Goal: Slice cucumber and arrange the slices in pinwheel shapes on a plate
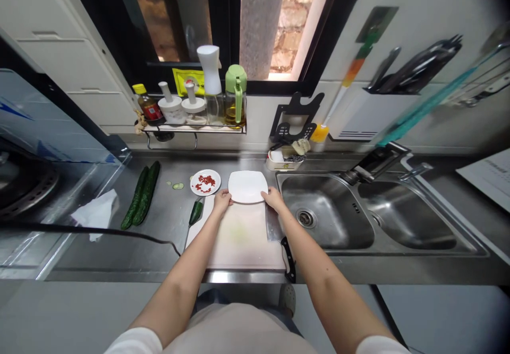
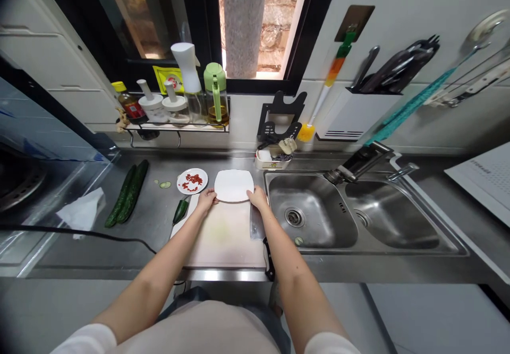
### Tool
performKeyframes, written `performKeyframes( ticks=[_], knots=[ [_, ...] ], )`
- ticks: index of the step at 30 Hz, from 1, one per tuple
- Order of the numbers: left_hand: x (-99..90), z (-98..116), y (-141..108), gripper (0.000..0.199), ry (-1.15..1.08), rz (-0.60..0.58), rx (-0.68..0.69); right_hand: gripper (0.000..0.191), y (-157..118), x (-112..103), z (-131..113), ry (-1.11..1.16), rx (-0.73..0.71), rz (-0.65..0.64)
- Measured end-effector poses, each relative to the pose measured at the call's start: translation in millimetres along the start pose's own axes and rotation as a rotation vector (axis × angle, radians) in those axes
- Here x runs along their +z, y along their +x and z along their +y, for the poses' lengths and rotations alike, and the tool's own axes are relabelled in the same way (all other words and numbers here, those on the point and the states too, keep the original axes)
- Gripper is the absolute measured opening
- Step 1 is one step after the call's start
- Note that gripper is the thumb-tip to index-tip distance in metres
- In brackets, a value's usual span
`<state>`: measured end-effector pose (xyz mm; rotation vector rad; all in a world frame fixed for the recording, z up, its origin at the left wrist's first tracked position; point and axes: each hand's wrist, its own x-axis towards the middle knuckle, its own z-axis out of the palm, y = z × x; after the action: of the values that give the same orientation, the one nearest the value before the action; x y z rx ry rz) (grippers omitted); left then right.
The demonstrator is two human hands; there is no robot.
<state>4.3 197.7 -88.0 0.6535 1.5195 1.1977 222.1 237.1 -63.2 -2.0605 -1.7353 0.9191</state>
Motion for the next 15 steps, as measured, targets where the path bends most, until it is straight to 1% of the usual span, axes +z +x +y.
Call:
performKeyframes(
  ticks=[2,7,15],
  knots=[
    [-0.8,0.5,4.1,0.028,0.016,0.01,0.001,0.041,4.3,3.0,-2.1,-0.073,-0.006,0.0],
    [-1.2,4.0,11.9,0.029,0.067,0.035,-0.002,0.043,11.8,7.4,-8.2,-0.114,0.009,-0.009],
    [3.5,6.0,24.6,0.032,0.198,0.085,0.001,0.043,13.8,1.9,-20.0,-0.194,0.029,-0.044]
  ],
)
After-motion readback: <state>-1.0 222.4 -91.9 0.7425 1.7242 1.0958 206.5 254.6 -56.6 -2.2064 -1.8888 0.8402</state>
